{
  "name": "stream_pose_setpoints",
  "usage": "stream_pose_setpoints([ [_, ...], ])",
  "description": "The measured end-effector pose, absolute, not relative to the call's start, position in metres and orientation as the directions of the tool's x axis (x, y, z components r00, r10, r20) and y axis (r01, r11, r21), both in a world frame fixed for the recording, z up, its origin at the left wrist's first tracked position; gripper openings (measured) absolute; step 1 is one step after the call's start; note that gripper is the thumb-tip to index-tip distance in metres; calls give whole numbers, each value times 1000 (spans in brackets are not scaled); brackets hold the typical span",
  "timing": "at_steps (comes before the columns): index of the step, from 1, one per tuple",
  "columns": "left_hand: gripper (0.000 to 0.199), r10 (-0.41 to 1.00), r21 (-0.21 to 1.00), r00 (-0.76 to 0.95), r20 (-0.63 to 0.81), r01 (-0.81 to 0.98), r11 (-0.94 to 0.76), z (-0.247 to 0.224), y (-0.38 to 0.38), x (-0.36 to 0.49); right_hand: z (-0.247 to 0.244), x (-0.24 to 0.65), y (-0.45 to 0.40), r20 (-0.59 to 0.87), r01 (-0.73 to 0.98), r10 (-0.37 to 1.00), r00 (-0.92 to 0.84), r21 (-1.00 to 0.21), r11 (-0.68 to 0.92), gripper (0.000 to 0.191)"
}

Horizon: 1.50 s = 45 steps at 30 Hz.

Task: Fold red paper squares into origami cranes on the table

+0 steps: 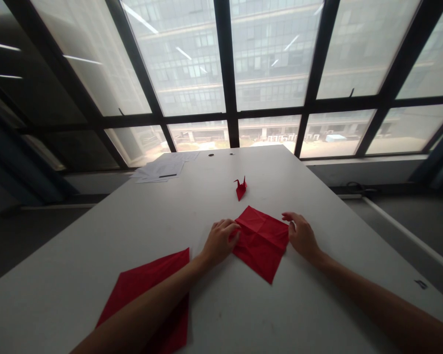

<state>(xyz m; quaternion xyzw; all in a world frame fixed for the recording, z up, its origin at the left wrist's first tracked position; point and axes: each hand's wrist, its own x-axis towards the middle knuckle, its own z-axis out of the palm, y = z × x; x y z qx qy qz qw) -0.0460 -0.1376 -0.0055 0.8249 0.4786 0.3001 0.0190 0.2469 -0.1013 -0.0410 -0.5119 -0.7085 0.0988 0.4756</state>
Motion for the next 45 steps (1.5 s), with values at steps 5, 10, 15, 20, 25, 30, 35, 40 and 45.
stream_pose_setpoints([
  [5,25,801,282,367,472,799,-532,-4,-139,-45,-38,246,-102,591,628,803,-79,-596,501,33],
  [10,41,787,223,420,451,801,-556,-1,-144,-43,-33,242,-107,594,599,776,-213,-548,583,32],
  [15,37,784,201,463,413,793,-575,1,-147,-42,-36,241,-108,566,587,776,-278,-540,604,35],
  [20,27,830,352,275,486,808,-473,-4,-137,-47,-36,241,-108,559,612,775,-295,-512,603,32],
  [25,18,843,505,76,532,771,-388,-8,-130,-54,-32,241,-110,555,626,781,-287,-509,591,29],
  [30,16,828,435,149,541,793,-427,-10,-132,-52,-32,241,-111,558,632,782,-278,-507,586,31],
  [35,15,814,387,266,517,775,-499,-8,-135,-49,-32,243,-110,537,660,806,-249,-515,547,39],
  [40,14,779,322,498,381,718,-617,-2,-142,-46,-30,242,-111,497,685,836,-233,-526,504,45],
  [45,28,722,294,616,315,660,-691,-4,-142,-47,-25,242,-114,433,783,873,-224,-454,426,39],
])
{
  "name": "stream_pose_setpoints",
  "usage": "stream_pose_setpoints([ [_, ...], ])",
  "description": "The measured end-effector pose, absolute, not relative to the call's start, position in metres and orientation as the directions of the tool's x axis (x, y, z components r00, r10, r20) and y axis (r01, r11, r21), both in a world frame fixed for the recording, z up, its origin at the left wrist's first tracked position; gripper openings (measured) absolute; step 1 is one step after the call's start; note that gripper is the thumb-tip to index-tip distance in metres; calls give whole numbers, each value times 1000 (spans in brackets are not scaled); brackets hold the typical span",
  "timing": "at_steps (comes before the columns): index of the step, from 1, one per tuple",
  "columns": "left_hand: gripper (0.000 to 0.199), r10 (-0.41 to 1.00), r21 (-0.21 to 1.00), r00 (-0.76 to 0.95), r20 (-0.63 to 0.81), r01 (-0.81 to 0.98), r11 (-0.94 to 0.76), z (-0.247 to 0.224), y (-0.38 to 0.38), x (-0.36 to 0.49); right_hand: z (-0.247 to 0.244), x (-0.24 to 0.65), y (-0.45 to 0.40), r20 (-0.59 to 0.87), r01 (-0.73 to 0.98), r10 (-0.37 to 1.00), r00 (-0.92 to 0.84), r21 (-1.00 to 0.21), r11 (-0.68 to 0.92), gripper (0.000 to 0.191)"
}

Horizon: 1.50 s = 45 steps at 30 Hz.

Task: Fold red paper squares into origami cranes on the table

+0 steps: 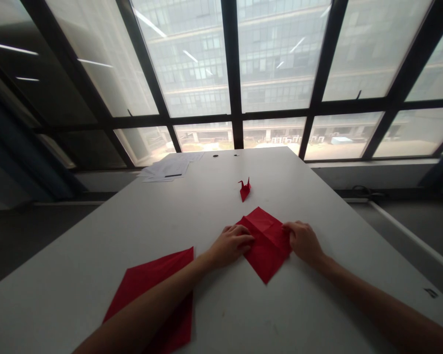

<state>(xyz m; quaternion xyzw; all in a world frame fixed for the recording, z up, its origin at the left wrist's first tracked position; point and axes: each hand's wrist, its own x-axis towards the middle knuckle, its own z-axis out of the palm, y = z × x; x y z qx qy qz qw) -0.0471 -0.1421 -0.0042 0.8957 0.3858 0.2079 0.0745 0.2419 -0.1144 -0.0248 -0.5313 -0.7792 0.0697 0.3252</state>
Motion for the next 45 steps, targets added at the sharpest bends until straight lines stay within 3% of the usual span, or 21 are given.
stream_pose_setpoints([
  [5,30,748,357,584,316,658,-664,-6,-139,-50,-24,242,-116,461,735,848,-260,-476,484,34],
  [9,65,795,354,539,277,712,-606,-6,-139,-50,-27,239,-114,461,645,779,-425,-448,618,35],
  [12,72,811,370,541,222,723,-583,-7,-138,-51,-30,238,-112,419,657,779,-467,-426,622,30],
  [17,56,807,421,542,235,691,-587,-10,-134,-52,-31,238,-111,437,671,784,-441,-420,611,15],
  [25,9,762,455,445,471,618,-642,-18,-129,-52,-30,239,-111,600,609,697,-392,-398,686,17],
  [32,10,619,374,444,647,523,-766,-9,-132,-50,-25,239,-112,719,548,582,-380,-332,768,16],
  [38,2,581,217,571,580,579,-786,3,-141,-46,-21,234,-115,687,497,569,-452,-336,800,21],
  [41,2,547,128,688,478,561,-818,13,-149,-43,-17,230,-119,624,486,595,-507,-363,795,24],
  [45,10,486,128,795,364,474,-871,20,-153,-40,-16,226,-123,586,454,608,-535,-408,792,24],
])
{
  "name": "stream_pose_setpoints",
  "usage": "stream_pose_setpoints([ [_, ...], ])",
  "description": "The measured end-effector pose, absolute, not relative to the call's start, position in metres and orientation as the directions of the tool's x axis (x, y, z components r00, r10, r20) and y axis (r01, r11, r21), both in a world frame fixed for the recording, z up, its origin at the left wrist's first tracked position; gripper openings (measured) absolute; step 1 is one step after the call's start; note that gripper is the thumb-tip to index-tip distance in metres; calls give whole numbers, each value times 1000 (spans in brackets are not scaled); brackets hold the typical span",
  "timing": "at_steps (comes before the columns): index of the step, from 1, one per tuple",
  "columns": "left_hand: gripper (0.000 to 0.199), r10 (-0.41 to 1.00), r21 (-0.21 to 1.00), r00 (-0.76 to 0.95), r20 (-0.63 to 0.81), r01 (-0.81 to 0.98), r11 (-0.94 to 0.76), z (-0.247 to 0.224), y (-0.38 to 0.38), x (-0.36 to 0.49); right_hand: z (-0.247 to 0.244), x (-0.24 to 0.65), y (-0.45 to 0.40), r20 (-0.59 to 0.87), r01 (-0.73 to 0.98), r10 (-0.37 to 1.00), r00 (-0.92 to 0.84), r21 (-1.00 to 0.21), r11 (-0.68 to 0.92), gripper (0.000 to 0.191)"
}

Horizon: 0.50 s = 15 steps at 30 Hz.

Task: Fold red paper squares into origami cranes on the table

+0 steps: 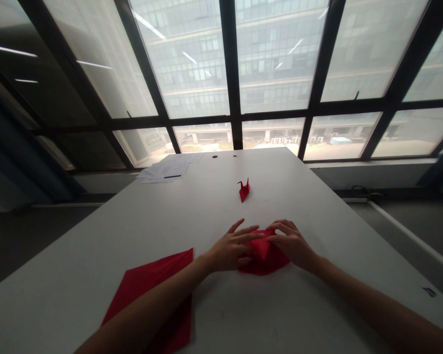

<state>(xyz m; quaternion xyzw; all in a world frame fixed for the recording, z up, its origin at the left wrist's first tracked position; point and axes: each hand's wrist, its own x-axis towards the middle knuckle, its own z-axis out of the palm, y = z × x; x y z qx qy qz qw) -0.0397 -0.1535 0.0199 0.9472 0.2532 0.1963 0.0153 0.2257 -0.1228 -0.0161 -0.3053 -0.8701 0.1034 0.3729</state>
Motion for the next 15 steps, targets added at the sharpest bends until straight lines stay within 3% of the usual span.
stream_pose_setpoints([
  [4,13,513,209,728,455,472,-856,15,-147,-42,-17,224,-123,615,479,698,-368,-518,709,28],
  [6,12,550,213,629,550,531,-820,12,-142,-44,-16,223,-121,583,458,792,-183,-662,594,50],
  [8,12,555,188,533,638,592,-784,10,-138,-46,-14,222,-120,419,338,907,-48,-847,410,66],
  [11,11,525,123,475,706,647,-752,12,-137,-47,-10,217,-123,100,103,991,-92,-989,109,69],
  [15,13,503,53,477,721,685,-726,14,-142,-44,-6,206,-134,-57,-28,971,-233,-997,-65,60],
])
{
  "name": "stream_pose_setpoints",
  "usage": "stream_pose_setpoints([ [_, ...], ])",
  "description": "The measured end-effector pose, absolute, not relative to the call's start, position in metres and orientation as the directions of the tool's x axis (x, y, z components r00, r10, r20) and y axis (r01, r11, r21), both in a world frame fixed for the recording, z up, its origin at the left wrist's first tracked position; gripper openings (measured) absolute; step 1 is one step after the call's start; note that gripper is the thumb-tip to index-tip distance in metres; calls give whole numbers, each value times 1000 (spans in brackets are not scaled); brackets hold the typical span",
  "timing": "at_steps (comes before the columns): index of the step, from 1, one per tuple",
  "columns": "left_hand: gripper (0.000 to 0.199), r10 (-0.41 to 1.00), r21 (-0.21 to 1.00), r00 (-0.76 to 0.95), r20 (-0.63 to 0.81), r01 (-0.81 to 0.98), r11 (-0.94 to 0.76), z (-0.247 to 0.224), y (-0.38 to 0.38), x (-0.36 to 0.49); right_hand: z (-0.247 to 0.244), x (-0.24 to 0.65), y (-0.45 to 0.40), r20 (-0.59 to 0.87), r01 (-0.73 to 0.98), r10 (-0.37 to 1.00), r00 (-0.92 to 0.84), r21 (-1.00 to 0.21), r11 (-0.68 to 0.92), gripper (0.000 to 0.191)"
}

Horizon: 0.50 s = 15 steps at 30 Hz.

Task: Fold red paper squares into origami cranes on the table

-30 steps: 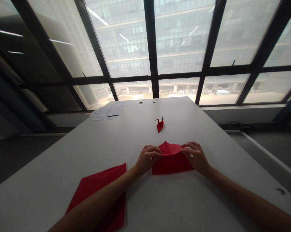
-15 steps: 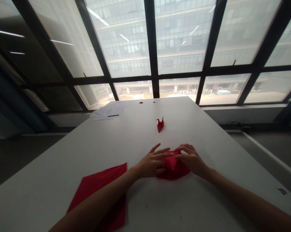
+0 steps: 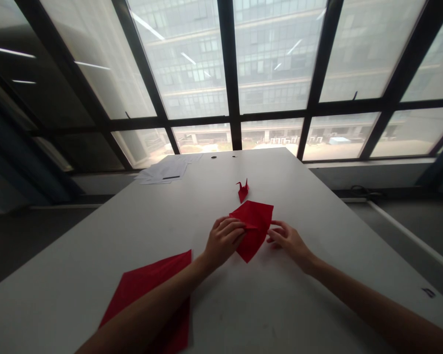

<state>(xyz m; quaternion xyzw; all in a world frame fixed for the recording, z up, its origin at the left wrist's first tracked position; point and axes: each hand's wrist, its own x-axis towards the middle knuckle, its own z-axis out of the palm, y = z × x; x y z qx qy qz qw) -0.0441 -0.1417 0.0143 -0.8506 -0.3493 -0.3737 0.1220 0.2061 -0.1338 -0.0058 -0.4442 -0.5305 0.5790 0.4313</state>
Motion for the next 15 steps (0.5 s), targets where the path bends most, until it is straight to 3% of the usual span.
stream_pose_setpoints([
  [8,15,437,-45,530,727,672,-739,9,-148,-42,-1,202,-145,-104,-214,960,-261,-963,-163,48],
  [15,12,489,62,431,758,699,-712,9,-147,-37,-5,202,-139,-123,-264,961,-248,-946,-189,29],
])
